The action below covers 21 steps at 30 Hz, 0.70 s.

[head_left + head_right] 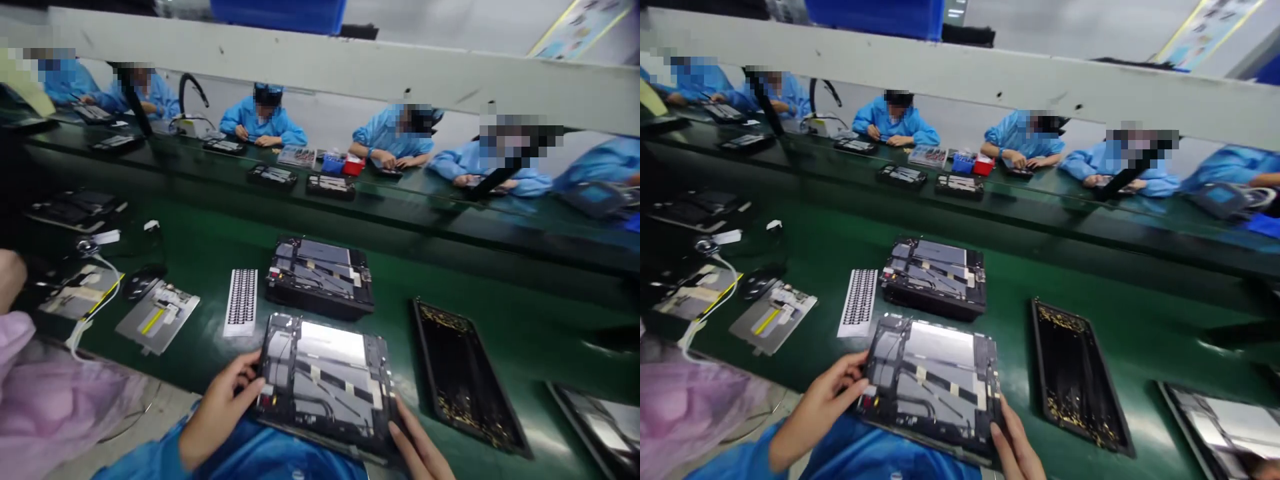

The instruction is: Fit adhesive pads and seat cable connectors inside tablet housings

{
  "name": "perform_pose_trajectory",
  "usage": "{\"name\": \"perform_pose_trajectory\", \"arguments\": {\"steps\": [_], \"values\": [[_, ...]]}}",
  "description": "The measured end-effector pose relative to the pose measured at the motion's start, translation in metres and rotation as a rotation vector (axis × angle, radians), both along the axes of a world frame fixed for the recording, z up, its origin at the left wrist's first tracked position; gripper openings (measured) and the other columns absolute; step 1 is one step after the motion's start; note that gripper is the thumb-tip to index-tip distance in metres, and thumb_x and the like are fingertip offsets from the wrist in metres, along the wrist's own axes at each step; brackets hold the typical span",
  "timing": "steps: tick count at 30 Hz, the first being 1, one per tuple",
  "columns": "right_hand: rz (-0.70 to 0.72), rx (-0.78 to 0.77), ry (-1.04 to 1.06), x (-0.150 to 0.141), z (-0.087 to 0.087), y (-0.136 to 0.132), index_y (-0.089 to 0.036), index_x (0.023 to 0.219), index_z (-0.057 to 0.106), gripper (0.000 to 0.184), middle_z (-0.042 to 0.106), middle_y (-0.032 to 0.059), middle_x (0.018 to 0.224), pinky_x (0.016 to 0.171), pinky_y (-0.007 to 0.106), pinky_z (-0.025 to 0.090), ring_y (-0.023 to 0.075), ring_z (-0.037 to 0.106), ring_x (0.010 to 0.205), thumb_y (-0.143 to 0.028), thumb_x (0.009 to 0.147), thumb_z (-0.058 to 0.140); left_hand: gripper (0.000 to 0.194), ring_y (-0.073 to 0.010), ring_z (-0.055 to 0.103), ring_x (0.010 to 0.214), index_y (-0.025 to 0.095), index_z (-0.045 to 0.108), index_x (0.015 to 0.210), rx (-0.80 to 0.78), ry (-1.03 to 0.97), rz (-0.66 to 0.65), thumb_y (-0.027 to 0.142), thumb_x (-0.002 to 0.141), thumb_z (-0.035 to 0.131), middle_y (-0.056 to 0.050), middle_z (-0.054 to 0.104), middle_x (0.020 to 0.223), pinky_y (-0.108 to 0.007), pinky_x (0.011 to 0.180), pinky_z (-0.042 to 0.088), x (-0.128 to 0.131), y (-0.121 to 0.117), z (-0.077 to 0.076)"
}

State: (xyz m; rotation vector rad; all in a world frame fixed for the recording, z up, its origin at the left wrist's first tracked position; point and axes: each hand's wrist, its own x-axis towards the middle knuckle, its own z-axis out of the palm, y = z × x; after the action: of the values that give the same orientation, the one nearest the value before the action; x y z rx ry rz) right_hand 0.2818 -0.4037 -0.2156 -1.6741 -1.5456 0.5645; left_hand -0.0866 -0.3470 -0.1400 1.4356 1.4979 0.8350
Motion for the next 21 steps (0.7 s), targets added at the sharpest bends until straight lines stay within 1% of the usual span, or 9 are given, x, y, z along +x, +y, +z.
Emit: {"name": "perform_pose_trajectory", "arguments": {"steps": [2, 4, 6, 8, 11, 13, 15, 17, 21], "values": [[-0.006, 0.034, -0.050, 0.001, -0.018, 0.017, -0.027, 0.128, 0.070, 0.040, 0.072, 0.0055, 0.124, 0.096, 0.039, 0.059, 0.0273, 0.068, 0.116, -0.046, 0.097, 0.055, 0.045, -0.0163, 0.072, 0.082, 0.019, 0.065, 0.130, 0.094, 0.071, -0.044, 0.044, 0.096, 0.052, -0.009, 0.074, 0.105, -0.029, 0.077, 0.063, 0.004, 0.015, -0.010], [-0.025, 0.100, -0.137, -0.001, -0.020, 0.033, -0.023, 0.124, 0.071, 0.043, 0.069, 0.0096, 0.123, 0.100, 0.044, 0.056, 0.0290, 0.066, 0.115, -0.050, 0.096, 0.052, 0.039, -0.0166, 0.073, 0.089, 0.021, 0.069, 0.126, 0.159, 0.117, -0.085, 0.040, 0.096, 0.051, -0.011, 0.072, 0.118, -0.030, 0.080, 0.063, 0.000, 0.028, -0.013], [-0.058, 0.164, -0.234, -0.012, -0.003, 0.045, -0.020, 0.126, 0.068, 0.047, 0.063, 0.0141, 0.125, 0.103, 0.052, 0.050, 0.0326, 0.062, 0.117, -0.052, 0.096, 0.052, 0.033, -0.0184, 0.072, 0.100, 0.025, 0.074, 0.117, 0.187, 0.136, -0.100, 0.038, 0.097, 0.052, -0.008, 0.072, 0.122, -0.033, 0.089, 0.061, -0.012, 0.039, -0.012], [-0.058, 0.213, -0.277, -0.037, 0.028, 0.055, -0.020, 0.128, 0.064, 0.042, 0.058, 0.0163, 0.127, 0.104, 0.055, 0.046, 0.0340, 0.058, 0.120, -0.045, 0.097, 0.054, 0.031, -0.0223, 0.066, 0.119, 0.026, 0.074, 0.116, 0.225, 0.167, -0.083, 0.035, 0.098, 0.051, -0.008, 0.070, 0.129, -0.043, 0.108, 0.052, -0.031, 0.049, -0.012], [0.275, 0.208, -0.190, -0.102, 0.074, 0.080, -0.025, 0.125, 0.060, 0.026, 0.063, 0.0103, 0.114, 0.093, 0.040, 0.053, 0.0251, 0.062, 0.108, -0.028, 0.100, 0.052, 0.041, -0.0262, 0.047, 0.142, 0.026, 0.061, 0.137, 0.325, 0.399, -0.109, 0.028, 0.100, 0.044, -0.007, 0.058, 0.148, -0.057, 0.124, 0.028, -0.060, 0.068, -0.018], [0.570, 0.139, -0.199, -0.154, 0.090, 0.105, -0.025, 0.122, 0.061, 0.023, 0.065, 0.0082, 0.107, 0.088, 0.036, 0.054, 0.0225, 0.063, 0.100, -0.022, 0.101, 0.050, 0.049, -0.0253, 0.042, 0.147, 0.025, 0.050, 0.148, 0.371, 0.578, -0.181, 0.025, 0.100, 0.039, -0.007, 0.053, 0.153, -0.058, 0.125, 0.023, -0.072, 0.080, -0.027], [0.708, 0.077, -0.294, -0.199, 0.091, 0.132, -0.022, 0.111, 0.064, 0.015, 0.065, 0.0076, 0.103, 0.087, 0.035, 0.054, 0.0229, 0.061, 0.098, -0.020, 0.100, 0.054, 0.051, -0.0237, 0.043, 0.146, 0.024, 0.045, 0.151, 0.374, 0.644, -0.227, 0.023, 0.101, 0.035, -0.008, 0.052, 0.153, -0.057, 0.125, 0.024, -0.077, 0.086, -0.034], [0.747, 0.035, -0.443, -0.231, 0.085, 0.156, -0.019, 0.106, 0.065, 0.010, 0.065, 0.0081, 0.104, 0.088, 0.036, 0.052, 0.0237, 0.060, 0.098, -0.019, 0.097, 0.059, 0.052, -0.0229, 0.043, 0.146, 0.024, 0.044, 0.152, 0.365, 0.636, -0.234, 0.023, 0.101, 0.034, -0.007, 0.051, 0.154, -0.055, 0.125, 0.024, -0.078, 0.088, -0.039], [0.758, -0.015, -0.585, -0.259, 0.069, 0.183, -0.016, 0.102, 0.067, 0.009, 0.065, 0.0106, 0.105, 0.088, 0.037, 0.050, 0.0256, 0.058, 0.098, -0.019, 0.098, 0.059, 0.051, -0.0222, 0.039, 0.149, 0.024, 0.044, 0.152, 0.359, 0.654, -0.237, 0.025, 0.102, 0.034, -0.005, 0.047, 0.157, -0.053, 0.126, 0.021, -0.075, 0.085, -0.041]]}}
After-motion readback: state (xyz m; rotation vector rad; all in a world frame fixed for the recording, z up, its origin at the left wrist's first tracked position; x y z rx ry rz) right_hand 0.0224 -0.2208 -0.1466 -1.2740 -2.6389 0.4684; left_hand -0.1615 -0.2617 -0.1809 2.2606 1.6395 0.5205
